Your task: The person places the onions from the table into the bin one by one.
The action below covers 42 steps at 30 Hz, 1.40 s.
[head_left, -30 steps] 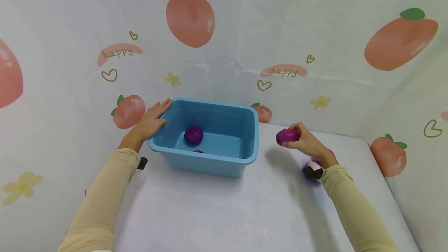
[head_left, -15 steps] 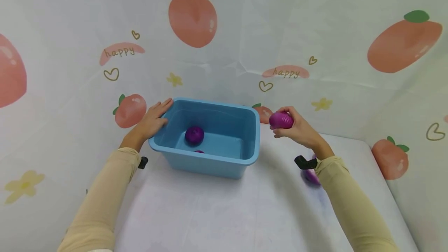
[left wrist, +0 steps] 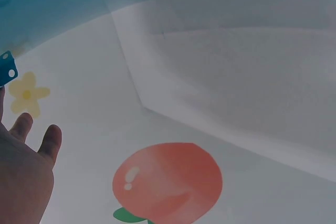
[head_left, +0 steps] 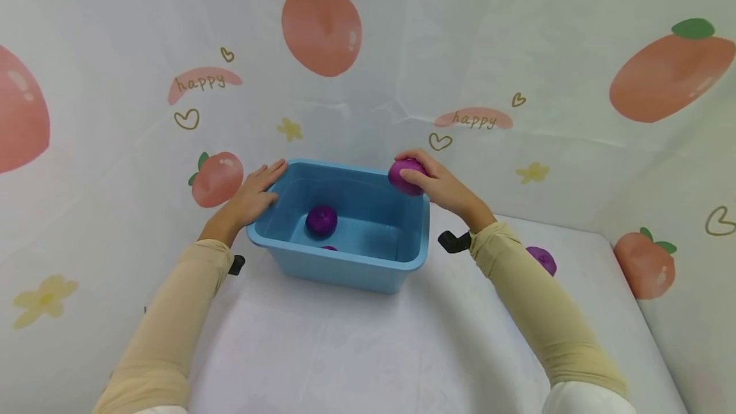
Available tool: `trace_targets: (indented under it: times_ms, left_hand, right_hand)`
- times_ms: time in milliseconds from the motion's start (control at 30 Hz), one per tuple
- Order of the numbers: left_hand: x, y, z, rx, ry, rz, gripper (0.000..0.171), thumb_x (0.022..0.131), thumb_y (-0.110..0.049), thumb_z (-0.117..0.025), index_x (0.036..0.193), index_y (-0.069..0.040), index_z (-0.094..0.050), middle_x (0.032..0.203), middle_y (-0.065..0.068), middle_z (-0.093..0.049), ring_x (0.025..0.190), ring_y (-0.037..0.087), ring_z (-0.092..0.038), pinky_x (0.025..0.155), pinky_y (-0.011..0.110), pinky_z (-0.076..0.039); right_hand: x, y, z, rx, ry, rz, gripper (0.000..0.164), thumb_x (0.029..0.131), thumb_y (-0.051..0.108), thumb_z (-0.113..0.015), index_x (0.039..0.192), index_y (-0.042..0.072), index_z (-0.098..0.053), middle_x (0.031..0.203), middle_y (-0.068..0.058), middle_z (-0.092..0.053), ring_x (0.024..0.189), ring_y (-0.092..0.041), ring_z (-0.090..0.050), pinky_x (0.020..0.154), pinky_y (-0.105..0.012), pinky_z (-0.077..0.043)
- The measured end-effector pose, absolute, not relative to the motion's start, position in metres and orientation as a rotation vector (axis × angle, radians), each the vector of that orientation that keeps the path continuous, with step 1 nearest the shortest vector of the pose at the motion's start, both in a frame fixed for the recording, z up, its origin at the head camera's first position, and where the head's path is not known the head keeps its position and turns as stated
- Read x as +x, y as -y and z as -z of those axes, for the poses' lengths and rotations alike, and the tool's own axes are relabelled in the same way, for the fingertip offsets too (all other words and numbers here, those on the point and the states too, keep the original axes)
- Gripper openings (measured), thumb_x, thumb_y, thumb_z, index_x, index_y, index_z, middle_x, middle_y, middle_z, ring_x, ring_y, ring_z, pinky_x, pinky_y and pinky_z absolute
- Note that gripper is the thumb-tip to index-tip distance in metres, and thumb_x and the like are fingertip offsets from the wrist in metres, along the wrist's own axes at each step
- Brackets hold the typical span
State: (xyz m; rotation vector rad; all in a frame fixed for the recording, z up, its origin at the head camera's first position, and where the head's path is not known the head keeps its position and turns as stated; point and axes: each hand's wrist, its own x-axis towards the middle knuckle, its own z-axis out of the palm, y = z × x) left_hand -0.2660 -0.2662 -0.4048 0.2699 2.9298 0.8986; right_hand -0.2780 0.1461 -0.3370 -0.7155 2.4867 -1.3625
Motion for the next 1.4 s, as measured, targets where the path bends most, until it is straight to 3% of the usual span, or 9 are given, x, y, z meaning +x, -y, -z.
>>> trace_targets:
  times_ms: [233,533,1033,1400]
  left_hand:
    - [-0.266,0.269,0.406,0.264,-2.932,-0.909,0.076,0.094,-0.013,-0.040,0.165,-0.027,-0.015,0.174,0.000,-0.011,0.161,0.041,0.000,0.120,0.078,-0.007]
    - [-0.269,0.268,0.406,0.269,-2.946,-0.925,0.078,0.091,-0.013,-0.042,0.164,-0.028,-0.018,0.174,-0.002,-0.013,0.161,0.040,-0.002,0.120,0.077,-0.008]
    - [-0.265,0.267,0.408,0.253,-2.933,-0.955,0.078,0.092,-0.013,-0.042,0.164,-0.029,-0.018,0.174,-0.004,-0.013,0.161,0.039,-0.002,0.119,0.079,-0.011]
    - [-0.267,0.269,0.411,0.250,-2.941,-0.955,0.080,0.090,-0.013,-0.043,0.164,-0.031,-0.017,0.174,-0.006,-0.012,0.162,0.038,-0.001,0.118,0.079,-0.010]
  right_hand:
    - [-0.297,-0.095,0.345,-0.988,-2.535,1.175,0.066,0.086,0.034,-0.077,0.144,0.018,-0.048,0.141,-0.008,-0.054,0.127,-0.026,-0.055,0.096,-0.043,-0.059]
    - [-0.314,-0.043,0.369,-1.133,-2.522,1.103,0.078,0.077,0.030,-0.086,0.143,0.007,-0.051,0.140,-0.010,-0.054,0.128,-0.024,-0.052,0.095,-0.037,-0.060]
    - [-0.317,-0.021,0.402,-0.977,-2.484,0.999,0.078,0.077,0.040,-0.086,0.145,0.019,-0.053,0.143,-0.006,-0.053,0.130,-0.024,-0.052,0.097,-0.039,-0.059]
    - [-0.318,-0.030,0.416,-0.874,-2.437,0.748,0.075,0.081,0.030,-0.084,0.147,0.015,-0.051,0.143,-0.008,-0.055,0.128,-0.026,-0.055,0.107,-0.041,-0.053]
